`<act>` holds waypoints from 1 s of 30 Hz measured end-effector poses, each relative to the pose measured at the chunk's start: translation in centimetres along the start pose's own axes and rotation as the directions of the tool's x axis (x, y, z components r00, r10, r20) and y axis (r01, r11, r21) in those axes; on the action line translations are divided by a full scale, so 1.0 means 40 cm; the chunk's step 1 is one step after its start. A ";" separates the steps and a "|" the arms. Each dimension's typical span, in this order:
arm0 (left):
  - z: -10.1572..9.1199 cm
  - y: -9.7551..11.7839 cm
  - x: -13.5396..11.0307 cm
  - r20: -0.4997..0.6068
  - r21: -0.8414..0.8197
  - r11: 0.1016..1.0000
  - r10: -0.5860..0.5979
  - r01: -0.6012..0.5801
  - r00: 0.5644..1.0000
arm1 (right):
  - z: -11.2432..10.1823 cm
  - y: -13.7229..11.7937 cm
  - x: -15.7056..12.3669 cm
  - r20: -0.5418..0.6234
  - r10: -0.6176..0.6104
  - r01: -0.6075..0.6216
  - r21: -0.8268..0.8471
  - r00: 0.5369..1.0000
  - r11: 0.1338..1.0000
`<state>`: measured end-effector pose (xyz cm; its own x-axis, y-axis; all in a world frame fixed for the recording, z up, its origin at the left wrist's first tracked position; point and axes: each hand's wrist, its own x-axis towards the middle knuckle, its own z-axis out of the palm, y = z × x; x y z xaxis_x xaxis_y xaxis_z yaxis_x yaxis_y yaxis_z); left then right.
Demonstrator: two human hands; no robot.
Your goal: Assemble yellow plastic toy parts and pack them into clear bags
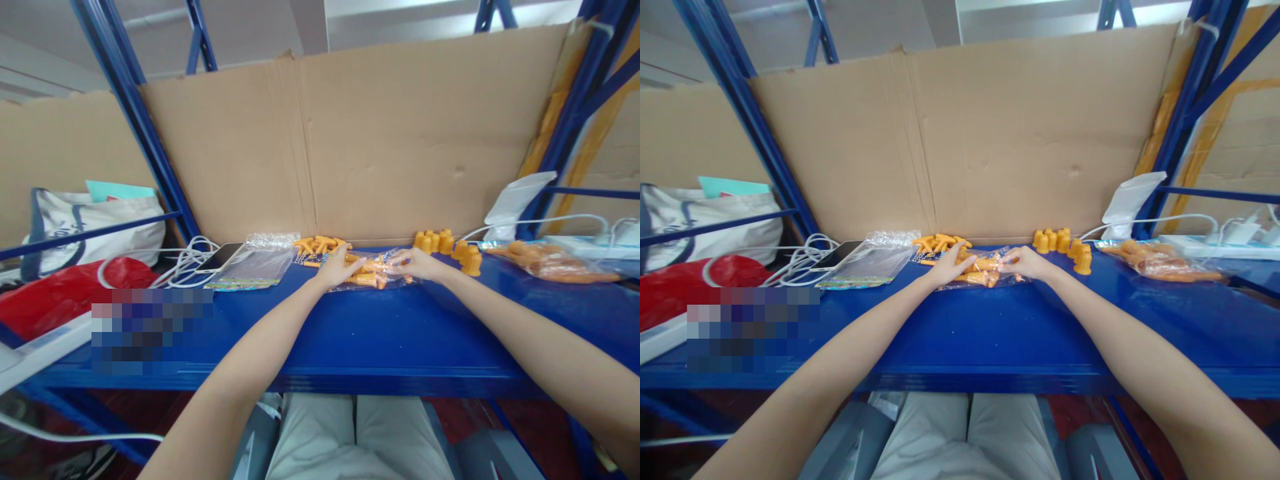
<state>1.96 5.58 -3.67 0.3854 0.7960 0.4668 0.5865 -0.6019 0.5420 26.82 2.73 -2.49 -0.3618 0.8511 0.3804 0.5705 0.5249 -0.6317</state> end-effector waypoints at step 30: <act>0.003 0.028 0.003 -0.022 0.069 0.944 0.324 -0.321 0.946 | -0.057 -0.040 -0.045 0.166 0.539 -0.562 0.297 0.826 0.772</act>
<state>2.73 5.01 -3.11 0.5386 0.5568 0.6323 0.4789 -0.8198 0.3140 28.22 0.40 -0.63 -0.1138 0.9839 -0.1377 0.4249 -0.0771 -0.9019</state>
